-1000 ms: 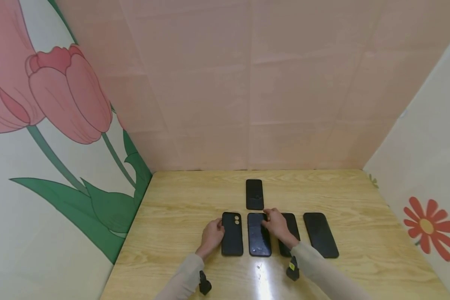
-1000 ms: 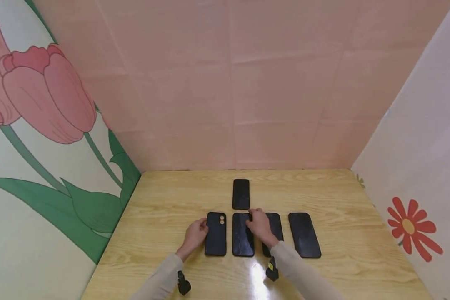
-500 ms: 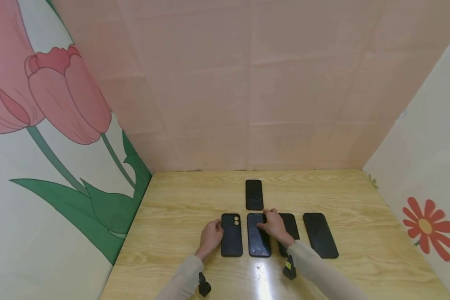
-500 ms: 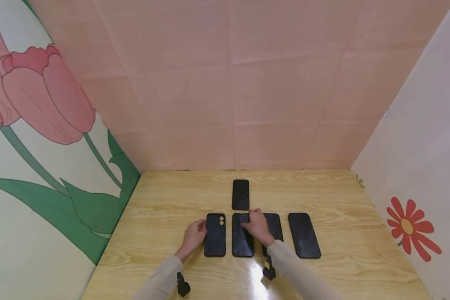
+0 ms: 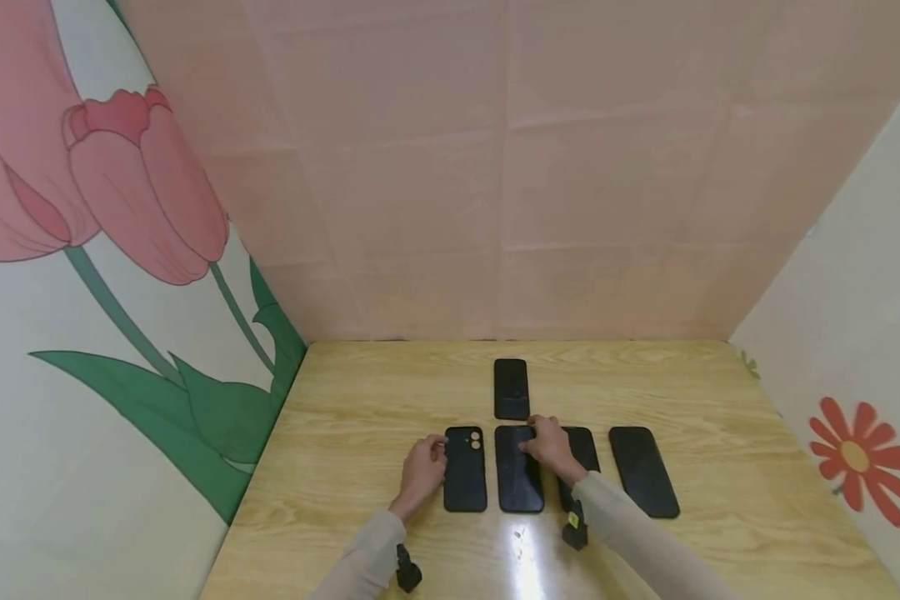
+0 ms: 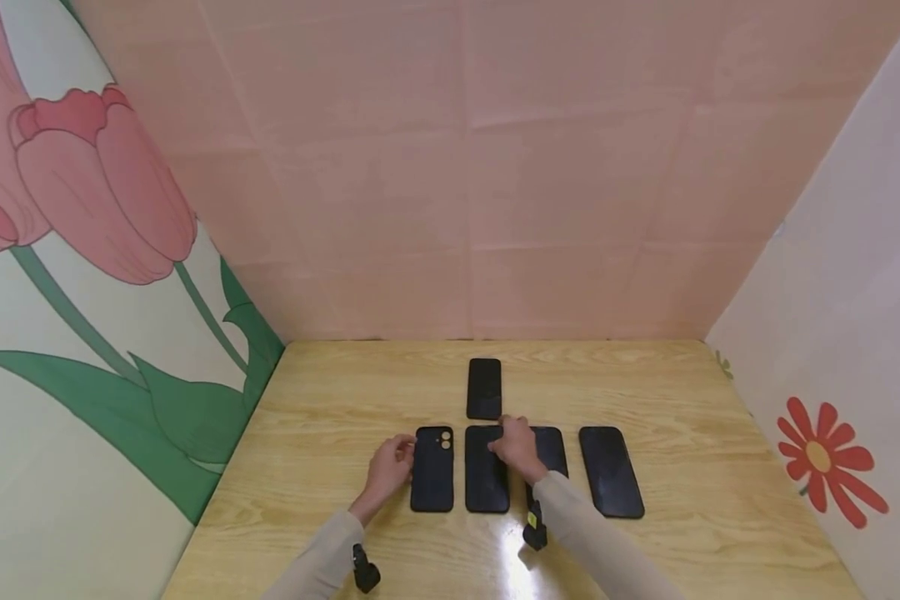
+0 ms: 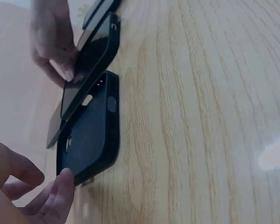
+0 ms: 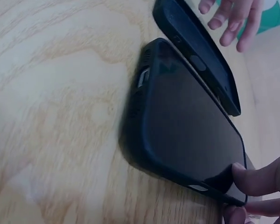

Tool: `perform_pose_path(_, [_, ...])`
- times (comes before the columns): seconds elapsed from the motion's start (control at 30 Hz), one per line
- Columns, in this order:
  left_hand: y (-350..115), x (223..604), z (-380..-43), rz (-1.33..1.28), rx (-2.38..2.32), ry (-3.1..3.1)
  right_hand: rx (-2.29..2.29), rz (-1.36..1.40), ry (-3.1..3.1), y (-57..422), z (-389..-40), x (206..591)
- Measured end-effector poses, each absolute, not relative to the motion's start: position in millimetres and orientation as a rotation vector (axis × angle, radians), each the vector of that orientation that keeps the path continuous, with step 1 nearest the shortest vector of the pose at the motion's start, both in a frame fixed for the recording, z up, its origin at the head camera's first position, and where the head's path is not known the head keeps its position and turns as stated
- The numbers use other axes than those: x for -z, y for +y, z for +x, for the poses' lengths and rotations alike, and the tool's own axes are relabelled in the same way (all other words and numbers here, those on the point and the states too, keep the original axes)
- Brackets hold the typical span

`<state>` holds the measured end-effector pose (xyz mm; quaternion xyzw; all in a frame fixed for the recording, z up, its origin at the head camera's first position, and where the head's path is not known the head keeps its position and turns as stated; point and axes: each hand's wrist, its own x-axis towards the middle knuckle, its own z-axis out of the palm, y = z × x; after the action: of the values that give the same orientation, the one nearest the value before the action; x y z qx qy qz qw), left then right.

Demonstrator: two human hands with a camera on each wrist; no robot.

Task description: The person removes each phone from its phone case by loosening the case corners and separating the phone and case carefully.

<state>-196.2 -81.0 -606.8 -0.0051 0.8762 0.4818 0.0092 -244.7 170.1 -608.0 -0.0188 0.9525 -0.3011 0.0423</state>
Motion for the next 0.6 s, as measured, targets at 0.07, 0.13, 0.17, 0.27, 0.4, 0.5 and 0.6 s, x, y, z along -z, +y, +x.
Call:
perform_pose_path(0.07, [-81,606,-195,-0.030,-1.537,2.695,0.953,-0.043,2.898,171,-245,608])
perform_pose_path(0.13, [-81,604,-195,-0.036,-1.558,2.681,0.980,-0.042,2.880,173,-246,607])
perform_pose_path(0.17, [-80,604,-194,-0.036,-1.567,2.679,0.991,-0.051,2.876,173,-246,606])
perform_pose_path(0.27, [-80,603,-194,-0.031,-1.576,2.679,1.050,-0.069,2.856,175,-246,604])
perform_pose_path(0.4, [-79,601,-195,-0.014,-1.589,2.680,1.184,-0.129,2.849,178,-244,602])
perform_pose_path(0.5, [-79,599,-196,0.002,-1.602,2.673,1.255,-0.151,2.850,180,-242,600])
perform_pose_path(0.6, [-79,598,-196,0.028,-1.621,2.668,1.297,-0.104,2.826,182,-239,600])
